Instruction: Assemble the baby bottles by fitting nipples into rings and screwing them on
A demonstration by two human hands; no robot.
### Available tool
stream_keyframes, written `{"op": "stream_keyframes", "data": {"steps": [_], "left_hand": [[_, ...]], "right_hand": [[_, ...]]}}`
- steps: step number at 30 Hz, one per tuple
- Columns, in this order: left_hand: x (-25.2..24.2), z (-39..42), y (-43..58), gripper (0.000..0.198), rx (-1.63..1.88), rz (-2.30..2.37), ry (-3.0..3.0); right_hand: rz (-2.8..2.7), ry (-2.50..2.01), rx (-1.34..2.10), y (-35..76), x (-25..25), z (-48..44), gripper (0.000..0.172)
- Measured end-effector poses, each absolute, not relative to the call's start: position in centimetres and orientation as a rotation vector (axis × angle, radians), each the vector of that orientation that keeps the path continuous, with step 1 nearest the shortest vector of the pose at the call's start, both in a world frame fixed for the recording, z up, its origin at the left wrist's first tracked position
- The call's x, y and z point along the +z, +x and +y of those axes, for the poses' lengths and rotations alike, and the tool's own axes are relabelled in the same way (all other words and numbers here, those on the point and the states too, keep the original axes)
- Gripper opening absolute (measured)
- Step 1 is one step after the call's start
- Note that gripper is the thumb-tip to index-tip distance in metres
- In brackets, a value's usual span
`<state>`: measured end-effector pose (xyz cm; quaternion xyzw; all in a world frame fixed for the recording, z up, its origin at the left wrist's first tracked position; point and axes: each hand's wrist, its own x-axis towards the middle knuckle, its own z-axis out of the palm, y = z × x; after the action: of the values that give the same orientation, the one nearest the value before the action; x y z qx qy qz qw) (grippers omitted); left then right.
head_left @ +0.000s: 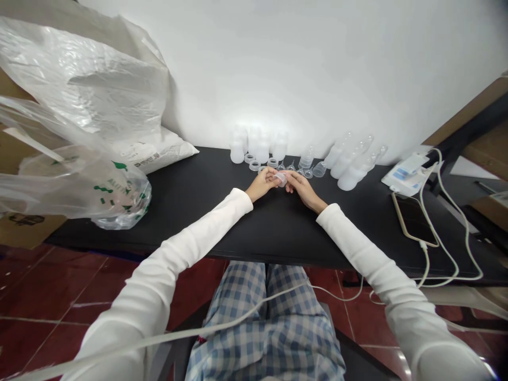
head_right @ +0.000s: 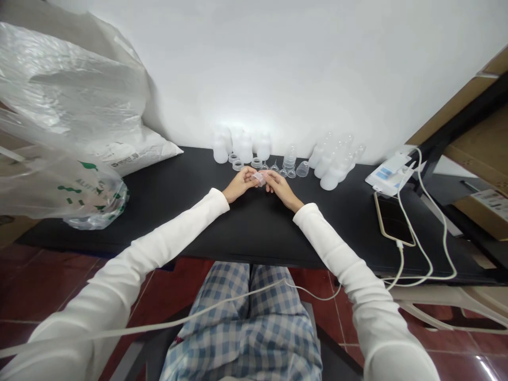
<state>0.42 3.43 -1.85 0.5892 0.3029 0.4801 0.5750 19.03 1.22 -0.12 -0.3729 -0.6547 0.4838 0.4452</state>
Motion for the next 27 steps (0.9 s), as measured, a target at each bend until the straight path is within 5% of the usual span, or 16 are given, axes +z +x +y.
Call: {"op": "stream_keyframes", "data": {"steps": [11,19,27], "left_hand": [[-0.9,2.9,0.4,0.023,1.166,0.882,1.529],[0.4,4.9,-4.3,0.042,1.779,1.671,1.787],[-0.5,8.0,-6.0,0.073,1.711,1.9,1.468]], "right_hand": [[-1.652,-1.014,0.876,18.5,-0.3,1.0,0.055],[-1.806,-1.109,0.45,18.3,-0.3,0.2,0.035],[-2.101,-1.188,0.313,18.6,-1.1,0.4,0.019]]}}
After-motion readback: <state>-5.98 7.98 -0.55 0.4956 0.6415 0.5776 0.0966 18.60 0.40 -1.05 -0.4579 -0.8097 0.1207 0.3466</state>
